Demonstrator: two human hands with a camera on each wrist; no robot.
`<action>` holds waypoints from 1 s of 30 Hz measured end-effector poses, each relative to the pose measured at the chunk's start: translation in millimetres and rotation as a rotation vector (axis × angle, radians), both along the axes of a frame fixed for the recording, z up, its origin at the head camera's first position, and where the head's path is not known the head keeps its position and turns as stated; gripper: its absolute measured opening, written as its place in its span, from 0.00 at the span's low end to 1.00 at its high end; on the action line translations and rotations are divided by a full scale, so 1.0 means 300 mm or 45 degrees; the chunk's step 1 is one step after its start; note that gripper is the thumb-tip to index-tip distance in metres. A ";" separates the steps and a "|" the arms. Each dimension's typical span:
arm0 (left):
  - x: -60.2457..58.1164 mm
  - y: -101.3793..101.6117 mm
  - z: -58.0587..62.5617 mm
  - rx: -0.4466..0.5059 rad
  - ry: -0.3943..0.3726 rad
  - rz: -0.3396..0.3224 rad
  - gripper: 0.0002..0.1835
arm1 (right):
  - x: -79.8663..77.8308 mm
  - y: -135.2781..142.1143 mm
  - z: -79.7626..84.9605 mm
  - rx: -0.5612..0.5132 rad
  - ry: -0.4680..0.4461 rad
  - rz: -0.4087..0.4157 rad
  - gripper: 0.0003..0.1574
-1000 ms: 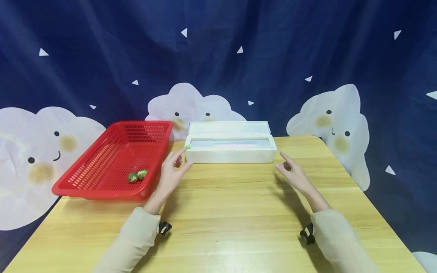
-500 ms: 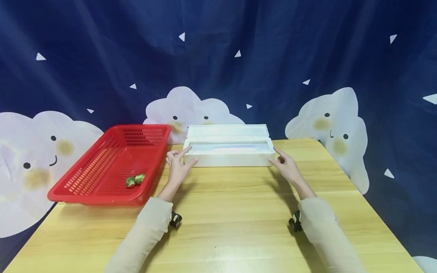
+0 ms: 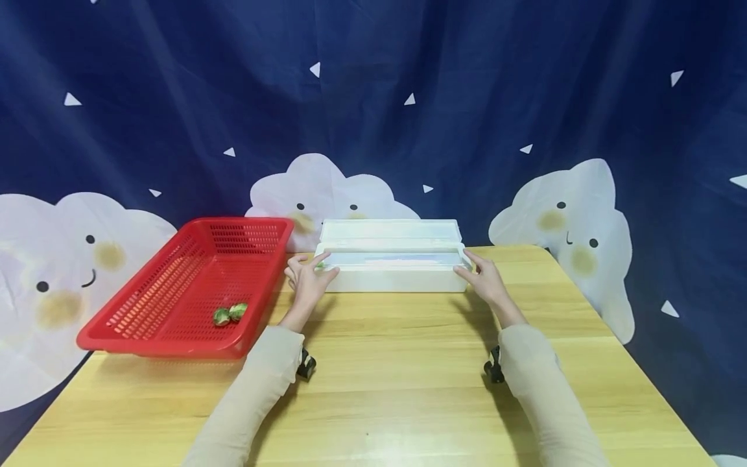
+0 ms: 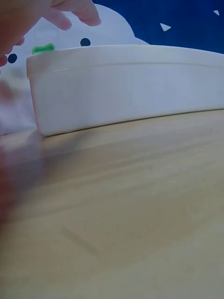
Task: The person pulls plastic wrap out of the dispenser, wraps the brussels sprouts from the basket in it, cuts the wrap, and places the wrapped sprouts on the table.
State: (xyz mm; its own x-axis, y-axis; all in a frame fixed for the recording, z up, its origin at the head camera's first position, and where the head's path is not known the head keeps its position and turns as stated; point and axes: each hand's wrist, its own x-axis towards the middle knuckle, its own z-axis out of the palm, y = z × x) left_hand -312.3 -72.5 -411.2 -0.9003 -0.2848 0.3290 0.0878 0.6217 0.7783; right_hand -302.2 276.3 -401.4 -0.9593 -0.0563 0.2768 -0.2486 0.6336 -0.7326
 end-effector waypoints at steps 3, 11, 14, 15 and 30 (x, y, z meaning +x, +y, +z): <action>-0.021 -0.002 0.001 0.000 -0.021 0.032 0.21 | -0.025 -0.003 -0.001 0.006 -0.008 0.016 0.34; -0.057 0.011 -0.017 -0.021 -0.104 0.013 0.20 | -0.054 -0.004 -0.020 -0.109 -0.144 0.032 0.34; -0.064 0.010 -0.020 -0.011 -0.099 0.026 0.19 | -0.067 -0.009 -0.018 -0.140 -0.166 0.034 0.31; -0.066 0.009 -0.020 -0.007 -0.096 0.030 0.19 | -0.072 -0.012 -0.015 -0.151 -0.170 0.032 0.30; -0.093 0.005 -0.014 -0.027 -0.115 0.015 0.07 | -0.122 -0.019 -0.013 -0.155 -0.236 -0.038 0.23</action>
State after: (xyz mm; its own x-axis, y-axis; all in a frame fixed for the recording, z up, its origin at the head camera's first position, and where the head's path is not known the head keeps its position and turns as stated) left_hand -340.2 -71.0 -415.4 -0.9232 -0.2897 0.2524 0.0100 0.6387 0.7694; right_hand -338.8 270.6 -405.3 -0.9951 -0.0045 0.0985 -0.0851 0.5429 -0.8355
